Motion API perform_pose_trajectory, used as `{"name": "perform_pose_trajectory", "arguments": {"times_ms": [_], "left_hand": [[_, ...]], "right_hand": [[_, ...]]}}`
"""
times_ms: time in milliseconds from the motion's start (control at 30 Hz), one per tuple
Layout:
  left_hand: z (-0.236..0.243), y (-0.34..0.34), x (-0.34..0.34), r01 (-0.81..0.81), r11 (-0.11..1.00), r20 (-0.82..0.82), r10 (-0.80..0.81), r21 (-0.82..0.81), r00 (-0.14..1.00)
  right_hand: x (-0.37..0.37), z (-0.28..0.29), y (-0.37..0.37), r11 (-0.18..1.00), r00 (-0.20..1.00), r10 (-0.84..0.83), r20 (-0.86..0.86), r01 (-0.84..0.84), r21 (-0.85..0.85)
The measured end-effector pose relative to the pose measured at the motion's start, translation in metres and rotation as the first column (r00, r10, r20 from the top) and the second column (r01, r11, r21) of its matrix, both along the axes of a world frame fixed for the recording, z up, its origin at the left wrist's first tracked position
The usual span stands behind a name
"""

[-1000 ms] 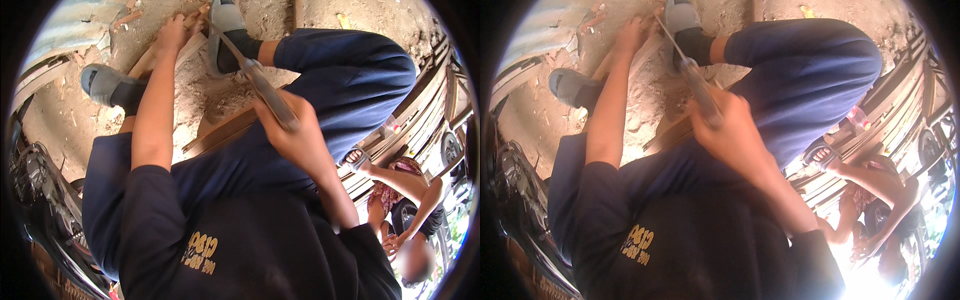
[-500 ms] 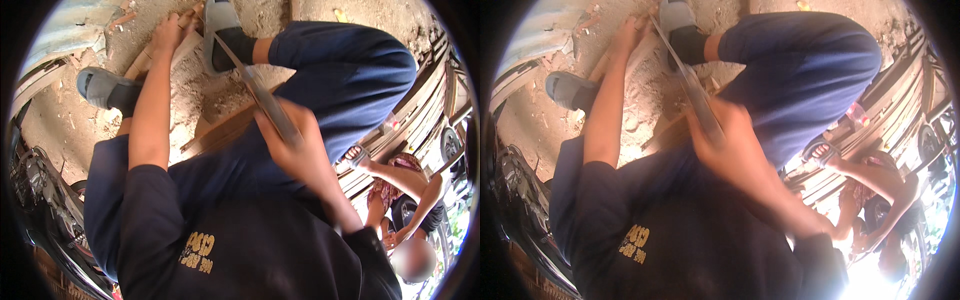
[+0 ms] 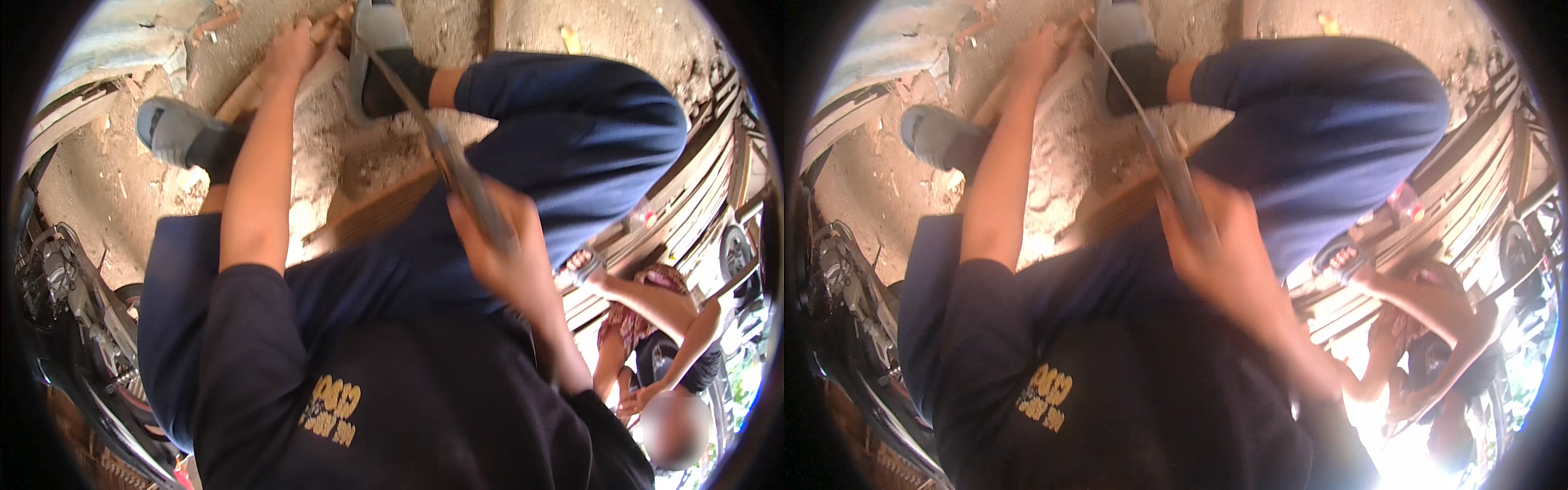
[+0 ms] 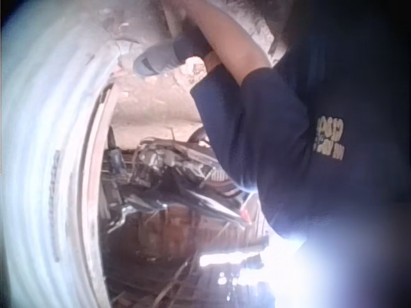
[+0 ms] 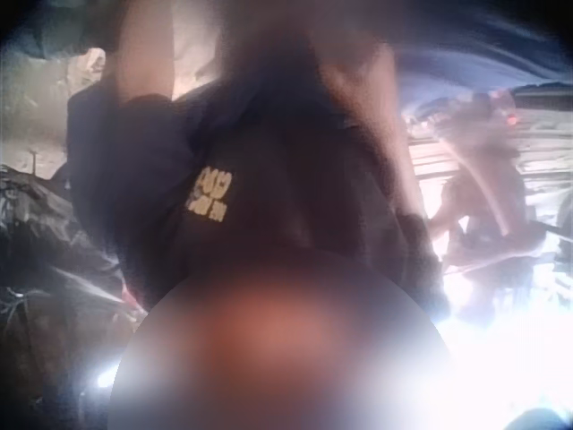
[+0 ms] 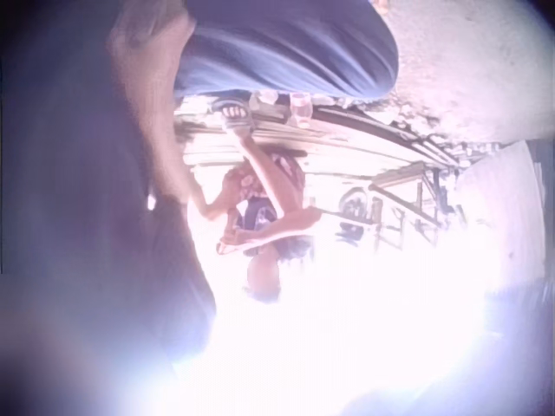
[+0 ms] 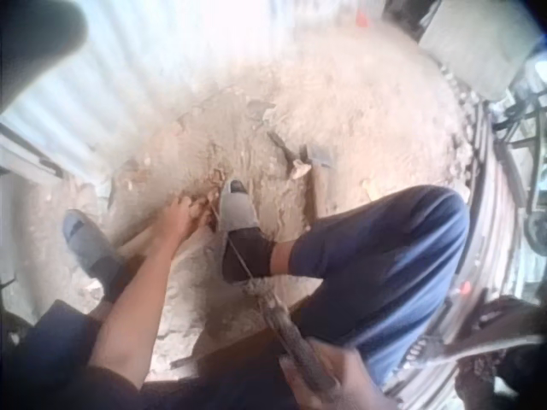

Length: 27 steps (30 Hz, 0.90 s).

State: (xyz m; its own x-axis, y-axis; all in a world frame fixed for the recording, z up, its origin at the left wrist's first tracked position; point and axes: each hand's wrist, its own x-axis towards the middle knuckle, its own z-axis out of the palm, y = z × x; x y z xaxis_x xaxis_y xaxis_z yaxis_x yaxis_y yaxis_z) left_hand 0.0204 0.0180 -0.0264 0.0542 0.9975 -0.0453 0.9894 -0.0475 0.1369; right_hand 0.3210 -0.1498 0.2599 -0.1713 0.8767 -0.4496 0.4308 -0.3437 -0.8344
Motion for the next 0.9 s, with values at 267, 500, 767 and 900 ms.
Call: {"name": "perform_pose_trajectory", "arguments": {"times_ms": [267, 500, 767, 900], "left_hand": [[0.018, 0.013, -0.002, -0.030, 0.996, 0.018, 0.032, -0.089, 0.999], [0.014, 0.015, 0.008, -0.024, 0.997, 0.047, 0.027, -0.074, 0.999], [0.016, 0.012, -0.002, -0.057, 0.990, 0.033, 0.062, -0.129, 0.998], [0.012, 0.009, -0.003, 0.004, 0.996, 0.026, -0.002, -0.090, 1.000]], "right_hand": [[-0.011, -0.009, 0.028, 0.997, 0.999, 0.028, 0.031, -0.026, -0.076], [-0.016, -0.025, 0.040, 0.994, 0.998, 0.026, 0.050, -0.021, -0.104], [-0.001, 0.003, 0.010, 0.999, 0.998, -0.040, 0.049, 0.041, -0.022], [-0.013, -0.011, 0.032, 0.999, 1.000, 0.004, -0.008, -0.004, -0.036]]}}
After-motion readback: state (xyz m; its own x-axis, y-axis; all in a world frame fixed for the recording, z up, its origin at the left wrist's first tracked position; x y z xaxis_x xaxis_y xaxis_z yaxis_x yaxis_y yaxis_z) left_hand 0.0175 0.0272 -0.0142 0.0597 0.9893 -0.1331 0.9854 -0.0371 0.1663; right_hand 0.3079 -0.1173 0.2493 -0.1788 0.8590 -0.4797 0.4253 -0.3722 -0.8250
